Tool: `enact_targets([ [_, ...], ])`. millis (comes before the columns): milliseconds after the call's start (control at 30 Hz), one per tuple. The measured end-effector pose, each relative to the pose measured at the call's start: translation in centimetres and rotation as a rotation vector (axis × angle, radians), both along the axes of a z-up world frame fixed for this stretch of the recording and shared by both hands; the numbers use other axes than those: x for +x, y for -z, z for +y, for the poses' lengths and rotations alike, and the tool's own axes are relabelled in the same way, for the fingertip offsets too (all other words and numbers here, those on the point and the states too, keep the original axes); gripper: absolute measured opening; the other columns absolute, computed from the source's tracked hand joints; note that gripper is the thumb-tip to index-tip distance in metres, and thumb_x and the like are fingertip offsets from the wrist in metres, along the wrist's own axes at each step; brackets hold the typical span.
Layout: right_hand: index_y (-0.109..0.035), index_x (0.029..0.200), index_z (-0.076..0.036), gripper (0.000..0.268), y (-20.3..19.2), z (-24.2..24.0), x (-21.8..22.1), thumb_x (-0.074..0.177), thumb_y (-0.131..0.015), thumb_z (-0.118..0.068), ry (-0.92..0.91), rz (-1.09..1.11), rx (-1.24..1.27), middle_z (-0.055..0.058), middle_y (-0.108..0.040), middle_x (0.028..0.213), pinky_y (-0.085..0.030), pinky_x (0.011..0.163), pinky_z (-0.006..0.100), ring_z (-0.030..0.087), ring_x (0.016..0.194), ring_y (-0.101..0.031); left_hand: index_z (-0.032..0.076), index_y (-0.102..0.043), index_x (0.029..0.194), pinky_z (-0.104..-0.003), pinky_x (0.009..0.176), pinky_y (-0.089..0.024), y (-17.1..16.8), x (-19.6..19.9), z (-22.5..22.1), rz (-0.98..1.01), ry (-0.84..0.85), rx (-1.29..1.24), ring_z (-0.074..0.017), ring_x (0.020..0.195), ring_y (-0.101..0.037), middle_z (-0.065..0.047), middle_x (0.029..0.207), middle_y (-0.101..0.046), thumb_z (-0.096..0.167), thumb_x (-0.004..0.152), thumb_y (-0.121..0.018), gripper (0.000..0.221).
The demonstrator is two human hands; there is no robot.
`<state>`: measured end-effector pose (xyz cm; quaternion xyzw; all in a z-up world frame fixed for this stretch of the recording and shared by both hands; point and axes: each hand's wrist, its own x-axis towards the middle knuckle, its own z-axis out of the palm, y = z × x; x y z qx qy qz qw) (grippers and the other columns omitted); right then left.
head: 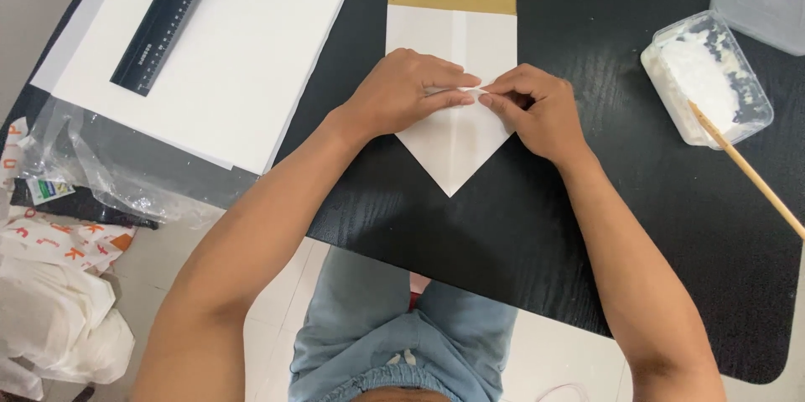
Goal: The person is manually folding a sheet of material to shape the bottom of a bag and applying glue with a brush to seal it.
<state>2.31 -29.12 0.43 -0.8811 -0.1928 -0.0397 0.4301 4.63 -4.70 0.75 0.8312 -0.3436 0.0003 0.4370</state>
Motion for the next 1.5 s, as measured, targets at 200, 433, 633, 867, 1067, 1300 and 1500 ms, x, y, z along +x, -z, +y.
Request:
enact_targets([
  [200, -0.079, 0.104, -0.009, 0.006, -0.2, 0.0, 0.0, 0.099, -0.080, -0.007, -0.014, -0.002, -0.001, 0.008, -0.075, 0.098, -0.049, 0.066, 0.033, 0.020, 0.078, -0.066, 0.026, -0.078, 0.114, -0.031, 0.102, -0.052, 0.0, -0.3, -0.5, -0.132, -0.031, 0.025, -0.0143, 0.119, -0.068, 0.001, 0.108, -0.079, 0.038, 0.105, -0.066, 0.020],
  [433, -0.079, 0.104, -0.011, 0.007, 0.3, 0.0, 0.0, 0.098, -0.080, -0.007, -0.011, -0.024, -0.003, 0.006, -0.076, 0.099, -0.049, 0.067, 0.032, 0.019, 0.079, -0.067, 0.030, -0.078, 0.117, -0.028, 0.101, -0.053, 0.5, -0.2, -0.5, -0.129, -0.019, -0.013, -0.0127, 0.119, -0.068, 0.004, 0.111, -0.078, 0.038, 0.105, -0.065, 0.019],
  [633, -0.079, 0.104, -0.008, 0.006, 0.4, -0.1, 0.0, 0.099, -0.080, -0.006, -0.021, -0.067, -0.006, 0.009, -0.075, 0.099, -0.050, 0.066, 0.033, 0.022, 0.079, -0.067, 0.025, -0.079, 0.115, -0.033, 0.088, -0.059, 0.0, 0.4, 1.8, -0.028, -0.080, -0.018, -0.0211, 0.102, -0.073, -0.003, 0.110, -0.079, 0.027, 0.092, -0.083, 0.024],
  [867, -0.079, 0.105, -0.010, 0.006, 0.2, 0.0, -0.2, 0.099, -0.080, -0.008, 0.004, -0.037, -0.016, 0.007, -0.075, 0.099, -0.050, 0.066, 0.032, 0.019, 0.078, -0.066, 0.020, -0.083, 0.100, -0.028, 0.075, -0.058, 0.4, 0.0, 2.3, 0.115, -0.170, 0.068, -0.0191, 0.083, -0.076, -0.005, 0.089, -0.080, 0.019, 0.092, -0.079, 0.010],
  [1067, -0.079, 0.105, -0.010, 0.005, 0.1, 0.0, -0.2, 0.100, -0.080, -0.009, 0.003, -0.033, -0.017, 0.008, -0.075, 0.099, -0.050, 0.067, 0.032, 0.019, 0.079, -0.066, 0.019, -0.083, 0.099, -0.032, 0.079, -0.059, 0.0, -0.3, 2.1, 0.071, -0.153, 0.052, -0.0225, 0.087, -0.075, -0.005, 0.090, -0.080, 0.016, 0.093, -0.078, 0.009],
  [1300, -0.079, 0.105, -0.009, 0.006, 0.2, 0.1, -0.2, 0.099, -0.081, -0.009, 0.010, -0.042, -0.015, 0.008, -0.075, 0.097, -0.052, 0.067, 0.031, 0.020, 0.079, -0.068, 0.027, -0.081, 0.108, -0.031, 0.084, -0.057, -0.3, -0.6, 1.4, 0.039, -0.128, 0.026, -0.0173, 0.097, -0.073, 0.003, 0.102, -0.080, 0.024, 0.097, -0.075, 0.013],
  [1500, -0.079, 0.104, -0.010, 0.004, 0.3, 0.0, -0.1, 0.101, -0.080, -0.008, -0.019, -0.071, -0.015, 0.009, -0.075, 0.098, -0.049, 0.063, 0.032, 0.020, 0.077, -0.066, 0.030, -0.081, 0.108, -0.025, 0.072, -0.057, 0.9, 0.1, 0.7, 0.007, -0.136, 0.049, -0.0116, 0.072, -0.069, 0.001, 0.092, -0.080, 0.024, 0.099, -0.073, 0.014],
])
